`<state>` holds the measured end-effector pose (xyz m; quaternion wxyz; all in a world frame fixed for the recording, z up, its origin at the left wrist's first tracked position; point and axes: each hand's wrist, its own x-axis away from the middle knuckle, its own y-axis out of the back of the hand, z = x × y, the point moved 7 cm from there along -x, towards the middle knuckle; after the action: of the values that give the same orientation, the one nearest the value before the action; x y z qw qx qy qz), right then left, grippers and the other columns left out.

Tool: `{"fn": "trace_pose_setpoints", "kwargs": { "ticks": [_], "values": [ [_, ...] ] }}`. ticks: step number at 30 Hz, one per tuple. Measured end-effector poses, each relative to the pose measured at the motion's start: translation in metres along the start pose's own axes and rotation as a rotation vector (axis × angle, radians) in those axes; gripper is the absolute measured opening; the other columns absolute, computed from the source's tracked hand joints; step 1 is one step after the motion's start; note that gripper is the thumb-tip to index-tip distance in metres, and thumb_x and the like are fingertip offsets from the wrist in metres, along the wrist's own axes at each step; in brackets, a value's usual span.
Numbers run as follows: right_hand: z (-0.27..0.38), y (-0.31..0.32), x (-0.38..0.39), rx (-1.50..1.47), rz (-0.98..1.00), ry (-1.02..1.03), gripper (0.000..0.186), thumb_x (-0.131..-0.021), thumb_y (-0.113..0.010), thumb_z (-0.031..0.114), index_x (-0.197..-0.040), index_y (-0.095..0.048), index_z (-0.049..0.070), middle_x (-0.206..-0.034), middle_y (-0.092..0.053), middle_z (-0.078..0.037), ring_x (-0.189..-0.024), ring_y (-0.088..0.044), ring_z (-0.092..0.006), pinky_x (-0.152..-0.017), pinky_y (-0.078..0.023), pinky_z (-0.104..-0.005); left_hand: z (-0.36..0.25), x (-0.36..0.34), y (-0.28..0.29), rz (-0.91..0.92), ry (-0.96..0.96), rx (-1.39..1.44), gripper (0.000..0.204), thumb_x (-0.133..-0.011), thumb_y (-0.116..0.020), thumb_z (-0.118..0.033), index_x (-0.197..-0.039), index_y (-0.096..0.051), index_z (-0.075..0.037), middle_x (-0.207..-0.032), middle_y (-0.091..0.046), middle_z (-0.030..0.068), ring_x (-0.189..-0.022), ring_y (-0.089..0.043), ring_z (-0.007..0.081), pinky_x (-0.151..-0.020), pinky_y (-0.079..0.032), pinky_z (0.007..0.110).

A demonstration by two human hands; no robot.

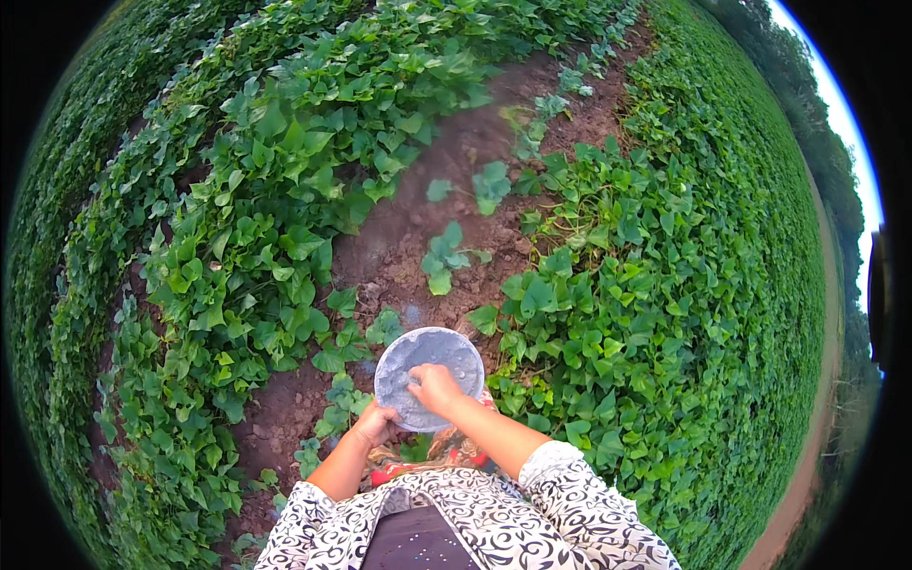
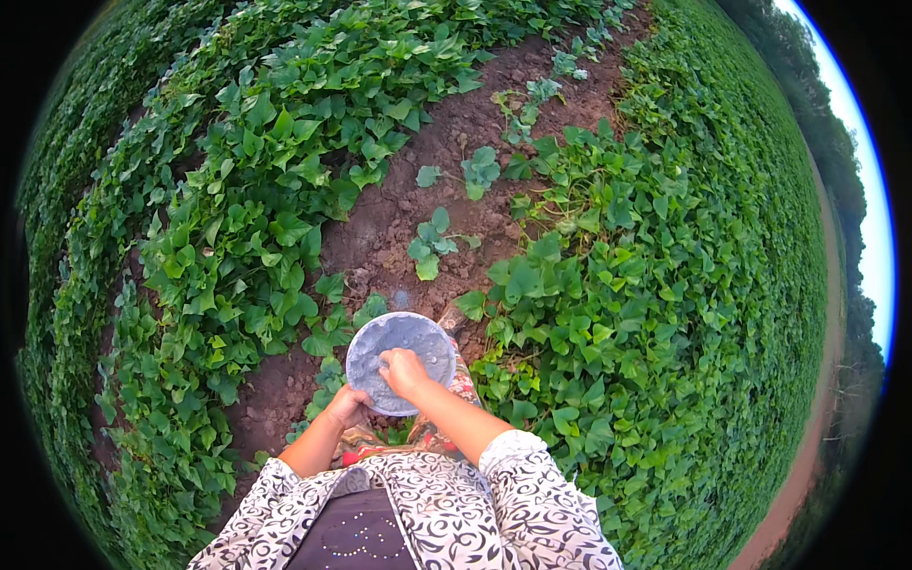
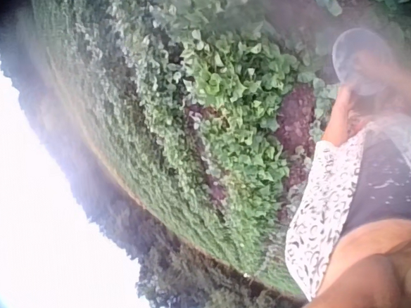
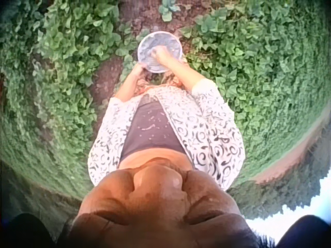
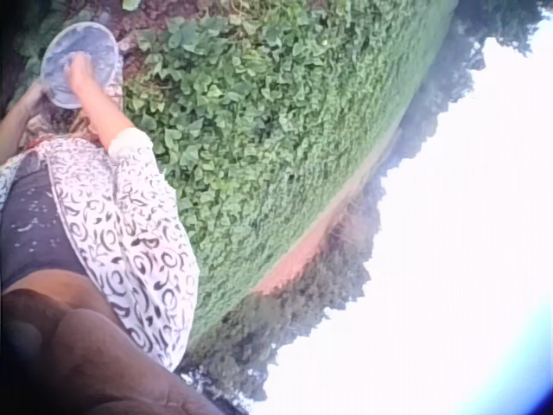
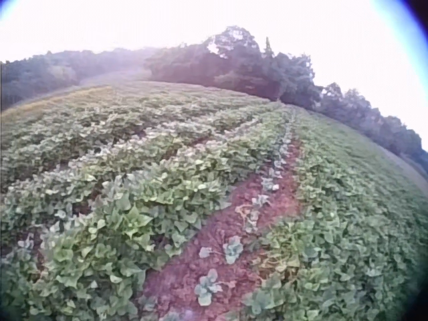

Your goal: The person walks along a row of low-growing green plants in an outdoor field, holding a small bowl. They repeatedly scoop a white granular substance from the bowl and sprinkle it by hand onto the soil around the plants.

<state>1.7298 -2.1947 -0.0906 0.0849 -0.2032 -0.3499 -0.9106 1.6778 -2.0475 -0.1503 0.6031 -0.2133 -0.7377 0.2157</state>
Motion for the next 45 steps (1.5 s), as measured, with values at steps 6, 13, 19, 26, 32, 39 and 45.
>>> {"fn": "trace_pose_setpoints", "kwargs": {
  "ticks": [6,13,19,26,32,39,45],
  "values": [
    [-0.051,0.070,-0.072,-0.125,0.188,-0.040,0.025,-0.074,-0.071,0.019,-0.095,-0.071,0.006,-0.089,-0.067,-0.019,-0.086,-0.065,-0.0335,-0.079,-0.051,-0.0379,-0.041,-0.052,-0.043,-0.115,-0.080,0.108,0.056,-0.063,-0.050,0.009,-0.119,-0.049,0.002,-0.109,-0.060,0.0148,-0.094,-0.063,0.0336,-0.078,-0.055,0.051],
    [-0.104,0.197,-0.140,-0.490,0.137,-0.193,0.019,-0.077,-0.069,0.014,-0.093,-0.071,0.004,-0.081,-0.070,-0.012,-0.071,-0.067,-0.0195,-0.068,-0.053,-0.0310,-0.093,-0.116,-0.091,-0.175,-0.098,0.150,0.050,-0.063,-0.050,0.011,-0.113,-0.050,0.003,-0.101,-0.062,0.0130,-0.083,-0.063,0.0303,-0.070,-0.056,0.046],
    [-0.209,0.276,-0.227,-0.739,-0.107,-0.368,0.016,-0.081,-0.067,0.008,-0.094,-0.069,0.000,-0.074,-0.068,-0.005,-0.063,-0.063,-0.0098,-0.058,-0.051,-0.0249,-0.195,-0.176,-0.094,-0.194,-0.138,0.067,0.054,-0.064,-0.048,0.013,-0.117,-0.050,0.001,-0.106,-0.062,0.0140,-0.091,-0.063,0.0316,-0.071,-0.057,0.045],
    [-0.354,0.269,-0.360,-0.511,-0.211,-0.540,0.020,-0.080,-0.068,0.009,-0.098,-0.069,0.001,-0.082,-0.070,-0.007,-0.069,-0.064,-0.0104,-0.064,-0.052,-0.0261,-0.327,-0.287,-0.063,-0.238,-0.059,-0.068,0.065,-0.055,-0.054,0.009,-0.120,-0.050,0.004,-0.112,-0.060,0.0175,-0.096,-0.061,0.0354,-0.076,-0.054,0.048],
    [-0.472,0.191,-0.466,-0.306,-0.241,-0.625,0.020,-0.079,-0.069,0.015,-0.097,-0.071,0.007,-0.089,-0.070,-0.011,-0.076,-0.067,-0.0201,-0.071,-0.052,-0.0311,-0.400,-0.384,-0.001,-0.320,0.058,-0.166,0.061,-0.058,-0.052,0.012,-0.118,-0.051,0.002,-0.109,-0.061,0.0153,-0.096,-0.061,0.0311,-0.076,-0.052,0.043],
    [-0.520,0.079,-0.527,-0.233,-0.002,-0.622,0.041,-0.083,-0.064,0.017,-0.123,-0.056,0.010,-0.116,-0.060,-0.019,-0.106,-0.057,-0.0353,-0.091,-0.046,-0.0406,-0.423,-0.448,0.052,-0.376,0.157,-0.250,0.066,-0.056,-0.048,0.014,-0.121,-0.050,0.002,-0.111,-0.061,0.0147,-0.098,-0.060,0.0306,-0.079,-0.051,0.042],
    [-0.454,0.135,-0.508,-0.471,-0.517,-0.685,0.015,-0.086,-0.061,0.014,-0.094,-0.062,0.002,-0.089,-0.065,-0.013,-0.075,-0.064,-0.0236,-0.068,-0.051,-0.0335,-0.424,-0.477,0.047,-0.360,0.168,-0.186,0.057,-0.061,-0.052,0.013,-0.117,-0.049,0.001,-0.104,-0.061,0.0140,-0.093,-0.061,0.0302,-0.075,-0.054,0.043]
  ]
}}
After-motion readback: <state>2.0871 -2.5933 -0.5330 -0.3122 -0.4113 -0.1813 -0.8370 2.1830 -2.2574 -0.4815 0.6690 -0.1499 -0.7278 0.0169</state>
